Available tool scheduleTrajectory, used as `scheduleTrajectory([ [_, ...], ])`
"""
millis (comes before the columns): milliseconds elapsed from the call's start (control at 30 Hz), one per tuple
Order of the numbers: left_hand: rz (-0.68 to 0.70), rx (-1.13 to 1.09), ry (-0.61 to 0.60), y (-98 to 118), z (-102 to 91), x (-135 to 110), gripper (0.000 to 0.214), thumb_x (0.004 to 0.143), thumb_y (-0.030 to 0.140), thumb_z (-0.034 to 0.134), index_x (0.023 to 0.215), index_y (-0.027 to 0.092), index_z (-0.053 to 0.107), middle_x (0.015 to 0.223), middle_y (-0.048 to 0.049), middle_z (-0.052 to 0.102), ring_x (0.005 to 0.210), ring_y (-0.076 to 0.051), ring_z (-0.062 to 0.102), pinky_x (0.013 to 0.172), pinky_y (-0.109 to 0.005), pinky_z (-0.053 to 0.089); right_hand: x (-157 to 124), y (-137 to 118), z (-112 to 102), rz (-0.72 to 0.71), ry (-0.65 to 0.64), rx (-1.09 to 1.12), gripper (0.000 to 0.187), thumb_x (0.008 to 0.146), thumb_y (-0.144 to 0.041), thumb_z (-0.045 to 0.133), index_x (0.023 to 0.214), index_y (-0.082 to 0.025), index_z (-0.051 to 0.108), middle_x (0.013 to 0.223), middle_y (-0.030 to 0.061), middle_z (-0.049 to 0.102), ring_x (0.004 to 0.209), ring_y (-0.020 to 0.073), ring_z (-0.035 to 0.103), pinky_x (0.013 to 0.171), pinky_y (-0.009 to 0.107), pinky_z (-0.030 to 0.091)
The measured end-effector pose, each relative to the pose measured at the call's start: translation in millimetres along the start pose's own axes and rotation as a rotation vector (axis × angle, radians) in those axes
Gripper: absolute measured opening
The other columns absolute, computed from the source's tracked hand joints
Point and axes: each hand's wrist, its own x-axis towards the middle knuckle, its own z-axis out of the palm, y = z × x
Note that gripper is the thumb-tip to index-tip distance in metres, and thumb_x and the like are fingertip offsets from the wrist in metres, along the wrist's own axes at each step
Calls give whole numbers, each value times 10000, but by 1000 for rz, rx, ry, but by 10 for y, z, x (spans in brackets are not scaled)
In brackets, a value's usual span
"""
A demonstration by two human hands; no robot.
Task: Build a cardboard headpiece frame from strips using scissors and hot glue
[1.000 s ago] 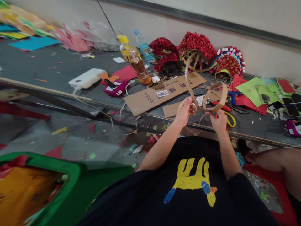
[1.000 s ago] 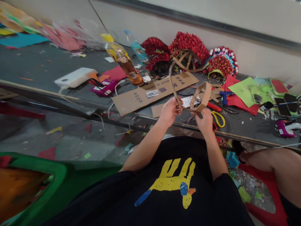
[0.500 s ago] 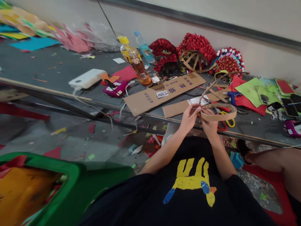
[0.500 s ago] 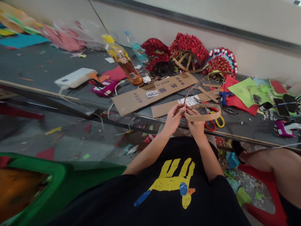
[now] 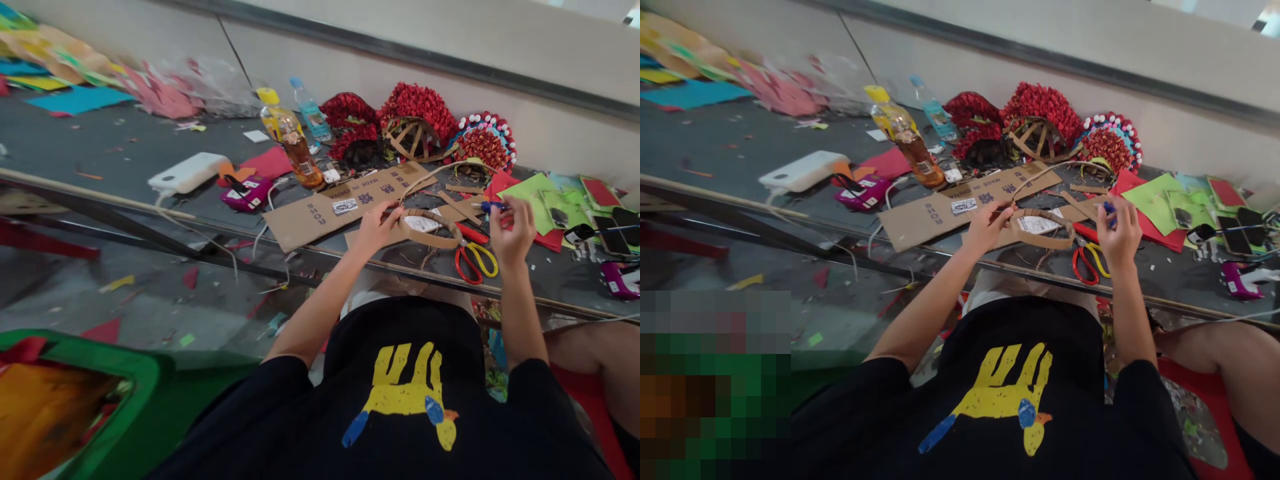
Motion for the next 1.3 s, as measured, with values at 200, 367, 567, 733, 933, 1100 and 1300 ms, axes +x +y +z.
scheduleTrajectory([
  [200, -19, -50, -32, -4, 5, -49, 519, 806, 595, 552, 1045, 144, 647, 969, -105, 717, 812, -197, 673, 667, -281, 547, 632, 41, 182, 16, -365, -274, 328, 864, -335, 520, 1144, -187, 609, 1094, 140, 648, 980, 280, 625, 779, 393, 493],
  [367, -66, -146, 1, -3, 20, -58, 522, 769, 596, 603, 1022, 144, 662, 973, -105, 719, 805, -184, 664, 609, -243, 537, 598, 41, 224, 134, -553, -239, 211, 842, -316, 523, 939, -184, 656, 809, 98, 690, 788, 255, 638, 710, 358, 461],
  [567, -103, -254, 66, 24, 35, -39, 505, 742, 606, 631, 962, 155, 681, 948, -91, 726, 750, -160, 644, 512, -203, 494, 447, 121, 268, 221, -716, 135, 258, 787, -433, 611, 839, -183, 581, 598, -3, 609, 557, 136, 537, 546, 254, 390],
  [733, -134, -343, 120, 11, 55, -44, 510, 704, 620, 662, 937, 167, 687, 925, -79, 729, 730, -153, 640, 475, -190, 474, 437, 82, 199, 450, -876, 530, 372, 737, -532, 677, 820, -207, 516, 520, -58, 557, 424, 82, 467, 437, 214, 363],
  [933, -147, -371, 166, 30, 68, -54, 445, 720, 585, 665, 902, 179, 683, 903, -62, 723, 711, -138, 636, 476, -185, 475, 440, 49, 71, 555, -1019, 767, 453, 657, -508, 772, 875, -188, 535, 543, -50, 612, 410, 60, 502, 397, 169, 372],
  [1100, -139, -434, 202, 63, 90, -63, 434, 715, 566, 668, 891, 169, 672, 876, -59, 722, 722, -142, 641, 545, -214, 513, 397, 86, 24, 602, -1093, 853, 473, 613, -455, 820, 878, -181, 539, 578, -33, 646, 461, 78, 569, 417, 165, 413],
  [1300, -164, -430, 210, 55, 126, -92, 426, 725, 559, 657, 908, 175, 671, 901, -62, 728, 773, -152, 654, 586, -219, 517, 309, 82, 32, 619, -1030, 917, 494, 569, -455, 842, 841, -189, 526, 567, -52, 618, 439, 67, 532, 410, 171, 398],
])
